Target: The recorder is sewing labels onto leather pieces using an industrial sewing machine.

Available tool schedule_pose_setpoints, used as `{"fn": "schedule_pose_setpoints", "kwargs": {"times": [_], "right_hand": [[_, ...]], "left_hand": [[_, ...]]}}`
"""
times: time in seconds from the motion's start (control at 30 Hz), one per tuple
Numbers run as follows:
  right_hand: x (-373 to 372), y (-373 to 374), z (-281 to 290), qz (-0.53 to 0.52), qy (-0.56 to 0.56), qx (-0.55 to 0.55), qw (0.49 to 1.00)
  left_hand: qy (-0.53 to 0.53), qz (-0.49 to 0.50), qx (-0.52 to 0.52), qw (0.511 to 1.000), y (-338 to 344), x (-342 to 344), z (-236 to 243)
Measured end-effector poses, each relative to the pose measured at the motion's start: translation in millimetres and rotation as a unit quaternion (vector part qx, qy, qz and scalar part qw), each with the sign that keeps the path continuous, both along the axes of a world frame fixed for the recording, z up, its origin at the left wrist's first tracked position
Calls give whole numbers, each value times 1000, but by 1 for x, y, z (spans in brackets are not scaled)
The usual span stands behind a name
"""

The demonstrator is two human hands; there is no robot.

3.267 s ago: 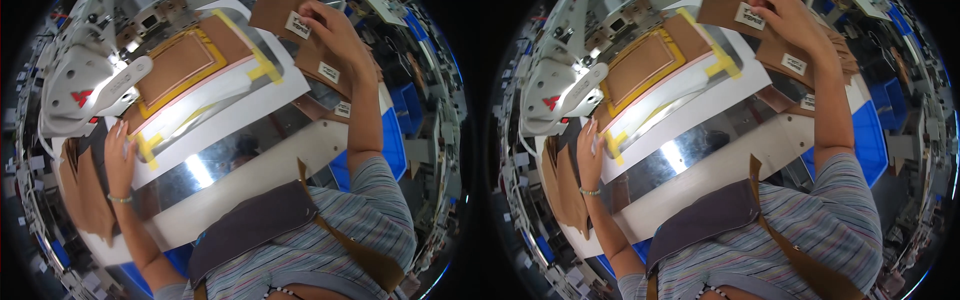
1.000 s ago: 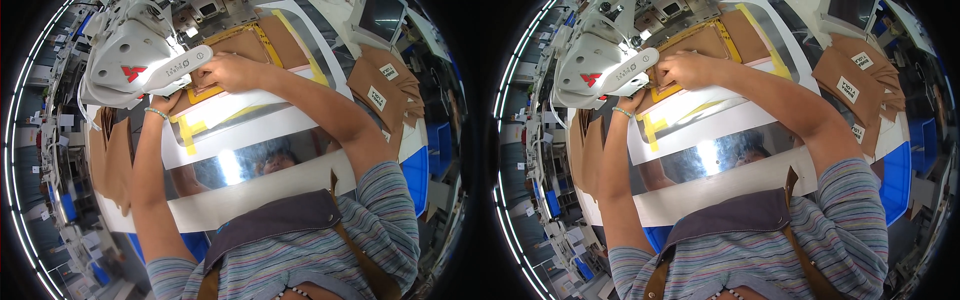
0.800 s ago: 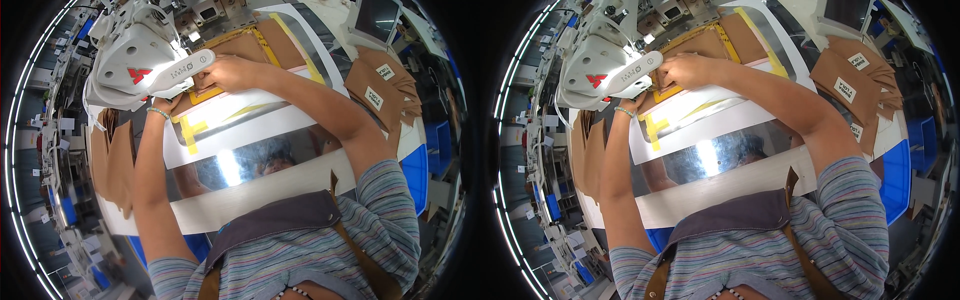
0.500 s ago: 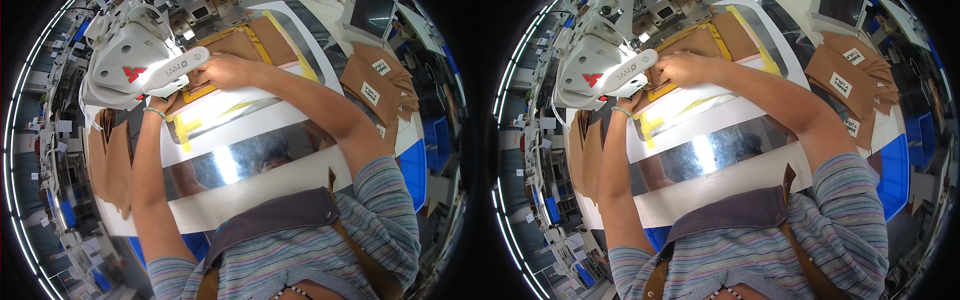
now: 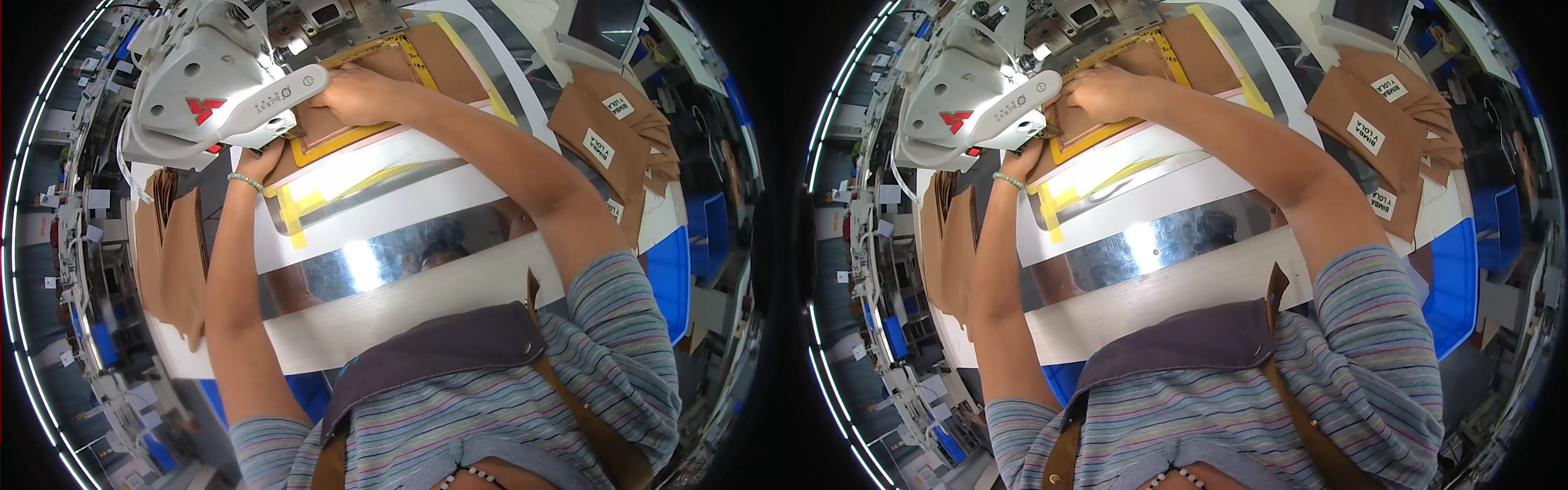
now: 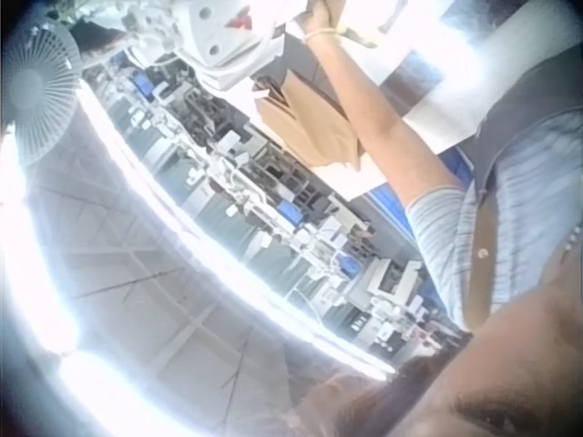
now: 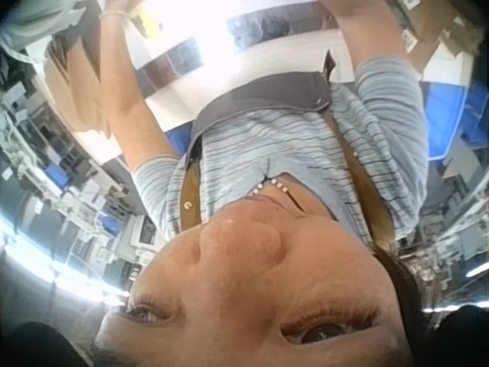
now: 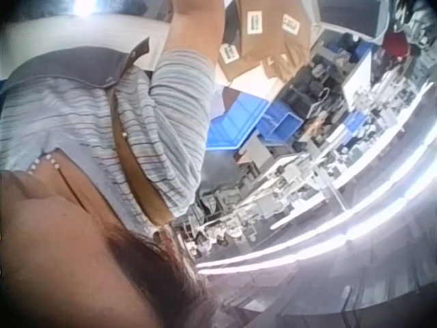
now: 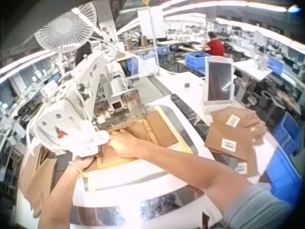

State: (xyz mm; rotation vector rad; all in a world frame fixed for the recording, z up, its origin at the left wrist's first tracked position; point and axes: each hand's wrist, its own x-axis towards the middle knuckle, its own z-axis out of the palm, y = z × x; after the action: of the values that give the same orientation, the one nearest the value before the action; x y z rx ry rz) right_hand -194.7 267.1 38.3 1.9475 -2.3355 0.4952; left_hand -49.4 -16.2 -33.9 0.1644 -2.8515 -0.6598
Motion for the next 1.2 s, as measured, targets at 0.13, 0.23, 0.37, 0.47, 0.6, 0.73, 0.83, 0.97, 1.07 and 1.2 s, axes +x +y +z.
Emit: {"fn": "schedule_pose_setpoints", "kwargs": {"times": [0.13,0.23,0.37,0.47,0.6,0.73,0.83,0.97,1.07,1.2], "right_hand": [[4,2,7,10,-20,12,1000],[7,5,12,29,-12,39,999],[8,10,10,57,-65,15,996],[8,12,5,94,-69,-18,993],[11,15,2,134,-93,-45,986],[19,26,3,150,-87,-55,983],[27,34,7,146,-76,-53,985],[28,49,23,154,-49,-17,987],[19,82,37,96,-17,22,995],[8,140,39,-47,76,116,989]], "left_hand": [[76,76,140,984,34,26,16],[78,86,130,985,49,36,33],[76,61,153,983,69,53,46],[103,76,160,979,83,69,53],[96,15,63,993,95,88,65],[62,12,24,998,109,100,75],[115,-23,15,993,125,104,78],[114,-30,16,993,147,102,84],[101,-47,13,994,160,105,90],[66,-80,26,994,171,110,98]]}}
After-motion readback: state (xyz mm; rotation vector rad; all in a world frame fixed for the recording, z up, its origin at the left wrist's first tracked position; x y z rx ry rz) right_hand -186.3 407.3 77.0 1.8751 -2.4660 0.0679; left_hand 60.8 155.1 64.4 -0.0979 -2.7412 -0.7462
